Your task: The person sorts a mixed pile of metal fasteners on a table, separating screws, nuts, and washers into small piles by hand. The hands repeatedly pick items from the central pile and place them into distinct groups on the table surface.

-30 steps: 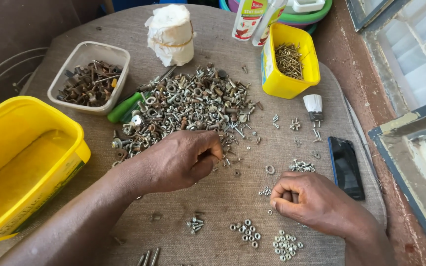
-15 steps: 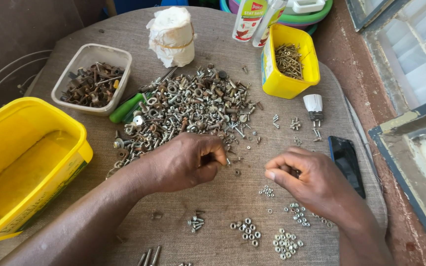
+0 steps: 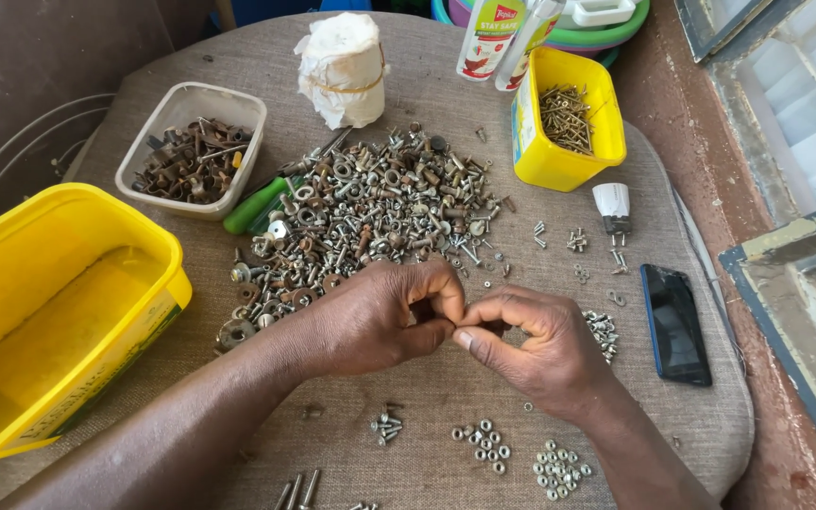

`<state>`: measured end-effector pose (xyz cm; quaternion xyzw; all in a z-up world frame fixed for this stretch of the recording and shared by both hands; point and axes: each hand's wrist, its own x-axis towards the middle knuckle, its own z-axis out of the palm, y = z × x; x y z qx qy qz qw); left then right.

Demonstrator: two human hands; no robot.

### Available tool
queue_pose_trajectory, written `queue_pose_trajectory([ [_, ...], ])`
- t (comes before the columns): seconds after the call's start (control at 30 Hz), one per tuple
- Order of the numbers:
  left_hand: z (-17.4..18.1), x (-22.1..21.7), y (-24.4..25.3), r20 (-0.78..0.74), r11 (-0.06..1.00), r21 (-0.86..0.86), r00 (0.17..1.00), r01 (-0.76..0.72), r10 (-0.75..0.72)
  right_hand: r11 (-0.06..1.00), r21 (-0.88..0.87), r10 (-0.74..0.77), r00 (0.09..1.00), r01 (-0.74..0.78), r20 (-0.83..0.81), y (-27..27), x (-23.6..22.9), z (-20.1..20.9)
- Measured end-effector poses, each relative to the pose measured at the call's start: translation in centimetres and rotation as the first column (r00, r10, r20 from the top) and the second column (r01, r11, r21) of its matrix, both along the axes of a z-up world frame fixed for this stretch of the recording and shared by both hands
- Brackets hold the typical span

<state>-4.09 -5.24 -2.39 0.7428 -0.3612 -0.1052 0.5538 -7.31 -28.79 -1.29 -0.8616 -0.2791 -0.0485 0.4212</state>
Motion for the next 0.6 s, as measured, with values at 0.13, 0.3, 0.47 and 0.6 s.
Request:
queue_pose_trajectory([
  [0.13, -0.8, 0.4, 0.1, -0.011, 0.998, -0.046, 0.999, 0.048, -0.048, 0.995, -0.033, 0.094, 0.991, -0.091, 0.098, -0.3, 0.2, 0.2],
  [0.3, 0.0, 0.1, -0.3, -0.093, 0.994, -0.041, 0.99, 0.099, -0.102, 0.985, 0.056, 0.166, 0.983, -0.162, -0.075, -1.0, 0.4, -0.1],
  [0.47, 1.9, 0.2, 0.5, -0.064, 0.995, 0.086, 0.997, 0.048, -0.043, 0.994, -0.038, 0.096, 0.991, -0.1, -0.094, -4.0, 0.2, 1.7],
  [0.6, -0.4, 1.5, 1.4, 0.157, 0.986, 0.142, 0.985, -0.092, 0.069, 0.921, -0.387, -0.152, 0.952, 0.038, -0.267, -6.8, -0.5, 2.0],
])
